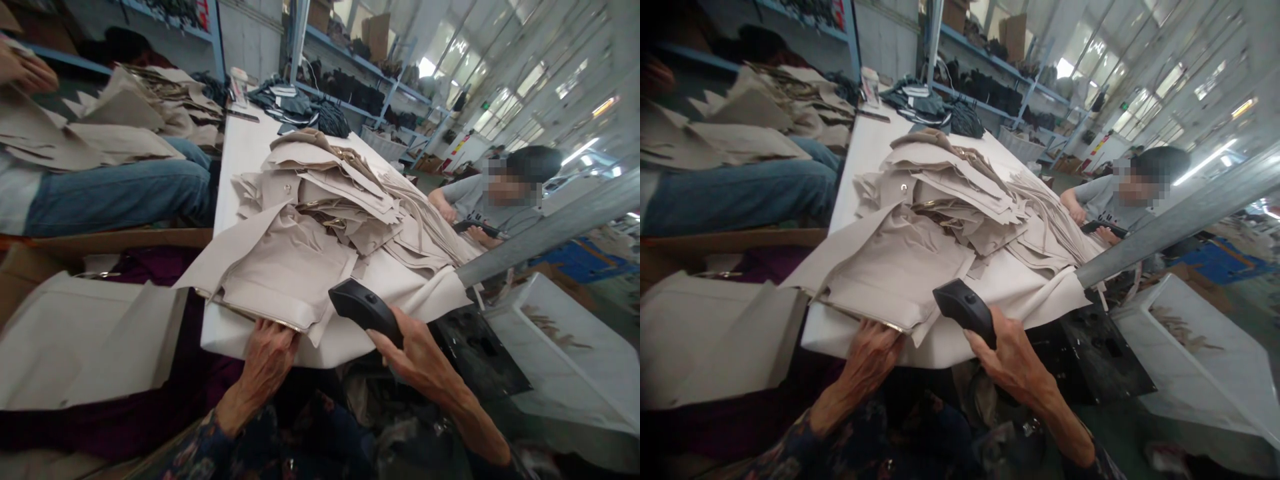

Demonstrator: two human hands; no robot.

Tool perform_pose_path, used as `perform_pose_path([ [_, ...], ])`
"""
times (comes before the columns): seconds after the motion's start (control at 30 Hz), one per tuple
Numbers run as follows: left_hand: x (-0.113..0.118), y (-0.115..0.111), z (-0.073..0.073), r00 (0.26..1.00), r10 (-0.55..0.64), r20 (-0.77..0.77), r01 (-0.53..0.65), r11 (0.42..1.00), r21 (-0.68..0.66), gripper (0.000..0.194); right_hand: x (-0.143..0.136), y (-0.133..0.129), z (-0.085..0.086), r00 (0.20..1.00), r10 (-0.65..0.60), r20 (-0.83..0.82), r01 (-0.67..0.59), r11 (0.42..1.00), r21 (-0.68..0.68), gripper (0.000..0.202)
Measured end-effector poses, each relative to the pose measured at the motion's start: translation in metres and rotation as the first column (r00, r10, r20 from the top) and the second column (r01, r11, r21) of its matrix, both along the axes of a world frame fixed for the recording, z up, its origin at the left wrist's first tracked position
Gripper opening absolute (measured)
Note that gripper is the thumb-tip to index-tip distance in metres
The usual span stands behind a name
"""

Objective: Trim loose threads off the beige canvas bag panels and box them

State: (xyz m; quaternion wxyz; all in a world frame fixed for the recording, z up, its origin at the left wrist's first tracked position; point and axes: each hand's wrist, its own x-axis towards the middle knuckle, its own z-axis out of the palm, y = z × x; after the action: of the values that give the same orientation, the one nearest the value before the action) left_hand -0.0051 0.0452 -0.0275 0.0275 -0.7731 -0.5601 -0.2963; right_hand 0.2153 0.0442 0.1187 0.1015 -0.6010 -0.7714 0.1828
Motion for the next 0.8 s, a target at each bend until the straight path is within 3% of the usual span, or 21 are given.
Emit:
perform_pose_path([
  [0.2, 0.001, 0.001, 0.001, 1.000, 0.030, -0.006, -0.030, 0.999, 0.009, 0.019, 0.000, -0.026, -0.011, 0.994, 0.109, 0.026, -0.108, 0.992, -0.062, 0.026],
  [0.3, 0.002, 0.001, 0.005, 0.999, 0.035, 0.015, -0.035, 0.999, -0.010, 0.019, -0.010, -0.020, -0.021, 0.986, 0.165, -0.005, -0.165, 0.985, -0.053, 0.025],
  [0.43, 0.007, 0.000, 0.009, 1.000, 0.022, 0.010, -0.021, 0.999, -0.028, 0.021, -0.019, -0.005, -0.028, 0.991, 0.123, -0.045, -0.125, 0.991, -0.045, 0.024],
  [0.6, 0.012, -0.002, 0.011, 1.000, 0.015, -0.014, -0.016, 0.998, -0.054, 0.022, -0.013, 0.005, -0.022, 0.993, 0.040, -0.112, -0.038, 0.999, 0.018, 0.020],
  [0.8, 0.011, -0.001, 0.009, 0.999, 0.027, -0.032, -0.028, 0.998, -0.048, 0.023, 0.009, -0.018, -0.009, 0.999, 0.022, -0.040, -0.023, 1.000, -0.021, 0.020],
])
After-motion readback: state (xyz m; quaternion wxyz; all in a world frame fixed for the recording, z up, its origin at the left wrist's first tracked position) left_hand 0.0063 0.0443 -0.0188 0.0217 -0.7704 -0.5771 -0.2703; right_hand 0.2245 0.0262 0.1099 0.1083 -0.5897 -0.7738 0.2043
